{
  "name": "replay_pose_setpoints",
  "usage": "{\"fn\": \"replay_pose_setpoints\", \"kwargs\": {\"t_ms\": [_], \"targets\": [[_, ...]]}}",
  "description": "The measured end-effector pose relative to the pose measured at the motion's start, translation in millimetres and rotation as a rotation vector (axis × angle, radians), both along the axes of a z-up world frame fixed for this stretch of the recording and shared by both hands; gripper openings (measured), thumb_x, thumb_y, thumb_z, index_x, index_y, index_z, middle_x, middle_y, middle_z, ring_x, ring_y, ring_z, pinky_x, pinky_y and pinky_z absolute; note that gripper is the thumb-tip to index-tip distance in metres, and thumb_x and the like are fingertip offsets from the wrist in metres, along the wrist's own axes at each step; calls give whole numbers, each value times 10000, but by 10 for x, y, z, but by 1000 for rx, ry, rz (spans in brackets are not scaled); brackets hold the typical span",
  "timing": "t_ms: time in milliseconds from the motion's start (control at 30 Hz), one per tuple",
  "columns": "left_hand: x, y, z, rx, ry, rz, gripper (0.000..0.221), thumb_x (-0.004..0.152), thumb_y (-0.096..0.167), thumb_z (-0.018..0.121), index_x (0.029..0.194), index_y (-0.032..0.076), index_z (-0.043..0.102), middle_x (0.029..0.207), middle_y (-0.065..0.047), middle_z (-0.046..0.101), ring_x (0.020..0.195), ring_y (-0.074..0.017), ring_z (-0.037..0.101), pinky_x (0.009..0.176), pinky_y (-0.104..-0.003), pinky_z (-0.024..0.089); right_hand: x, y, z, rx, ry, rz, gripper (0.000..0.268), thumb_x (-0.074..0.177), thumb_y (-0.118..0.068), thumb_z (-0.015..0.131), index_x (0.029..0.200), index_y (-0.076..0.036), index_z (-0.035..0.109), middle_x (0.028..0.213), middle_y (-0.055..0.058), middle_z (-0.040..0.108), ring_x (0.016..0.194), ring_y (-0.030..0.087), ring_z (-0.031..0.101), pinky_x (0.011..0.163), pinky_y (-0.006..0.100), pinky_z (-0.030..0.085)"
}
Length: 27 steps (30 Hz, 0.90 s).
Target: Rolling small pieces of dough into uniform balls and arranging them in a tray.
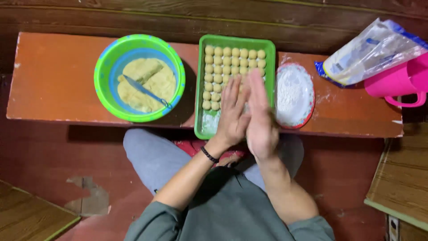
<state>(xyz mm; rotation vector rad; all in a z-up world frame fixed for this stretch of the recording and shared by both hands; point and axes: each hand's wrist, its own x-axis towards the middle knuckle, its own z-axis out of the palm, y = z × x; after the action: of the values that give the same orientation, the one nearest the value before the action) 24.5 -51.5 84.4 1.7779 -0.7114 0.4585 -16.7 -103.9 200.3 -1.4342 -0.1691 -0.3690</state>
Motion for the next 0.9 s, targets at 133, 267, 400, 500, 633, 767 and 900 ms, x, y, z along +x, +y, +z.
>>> {"fn": "replay_pose_setpoints", "kwargs": {"t_ms": [133, 267, 400, 500, 633, 767, 900], "targets": [[18, 8, 284, -569, 1178, -252, 671, 1105, 477, 314, 1631, 82, 179, 1660, -310, 101, 1493, -554, 136, 1158, -729, 181, -98, -120, -253, -186, -296, -154, 849, 1072, -576, 376, 1614, 49, 186, 1704, 324, 107, 1632, 418, 76, 1380, 489, 33], [-66, 276, 1041, -731, 902, -278, 555, 1120, 392, 297, 1545, 54, 413, 1608, -182, 360, 1525, -354, 305, 1283, -495, 185, 204, -233, -1173, -893, 184, -208, 623, 1094, -517, 311, 1540, -104, 445, 1559, 192, 435, 1462, 385, 351, 1234, 537, 180], [-187, 442, 1086, -462, 367, -175, 415, 1122, 228, 395, 1474, 56, 531, 1550, -155, 509, 1477, -325, 476, 1274, -457, 341, 219, -34, -758, -366, 810, -295, 637, 1017, -616, 437, 1503, -210, 517, 1448, 137, 599, 1291, 259, 617, 1148, 345, 449], [-61, 296, 317, -58, -42, -28, 557, 1107, 468, 320, 1621, 256, 288, 1691, -118, 279, 1592, -422, 220, 1313, -577, 116, 57, -462, -1609, 26, 480, 19, 615, 997, -388, 553, 1548, -149, 417, 1566, 56, 494, 1364, 189, 517, 1149, 320, 409], [-88, 338, -16, 63, 195, 11, 641, 1113, 415, 289, 1637, 65, 170, 1688, -270, 130, 1547, -522, 106, 1257, -617, 119, 39, 124, -114, -129, -12, 17, 713, 1116, -483, 160, 1598, 36, 242, 1669, 274, 218, 1568, 405, 197, 1313, 521, 128], [-98, 600, 809, -818, 1073, -263, 643, 1111, 465, 186, 1604, 57, 243, 1648, -267, 198, 1489, -478, 204, 1222, -572, 207, 172, 191, -631, -515, -409, -31, 762, 1083, -512, 292, 1553, 88, 306, 1625, 315, 278, 1548, 490, 183, 1295, 622, 70], [103, 1191, 1105, -775, 590, -310, 772, 1111, 552, 174, 1418, -22, 589, 1533, -192, 503, 1501, -277, 373, 1288, -398, 242, 447, 112, -1027, -784, 350, 46, 634, 1082, -501, 442, 1443, 9, 551, 1612, 218, 379, 1524, 414, 253, 1253, 522, 210]]}}
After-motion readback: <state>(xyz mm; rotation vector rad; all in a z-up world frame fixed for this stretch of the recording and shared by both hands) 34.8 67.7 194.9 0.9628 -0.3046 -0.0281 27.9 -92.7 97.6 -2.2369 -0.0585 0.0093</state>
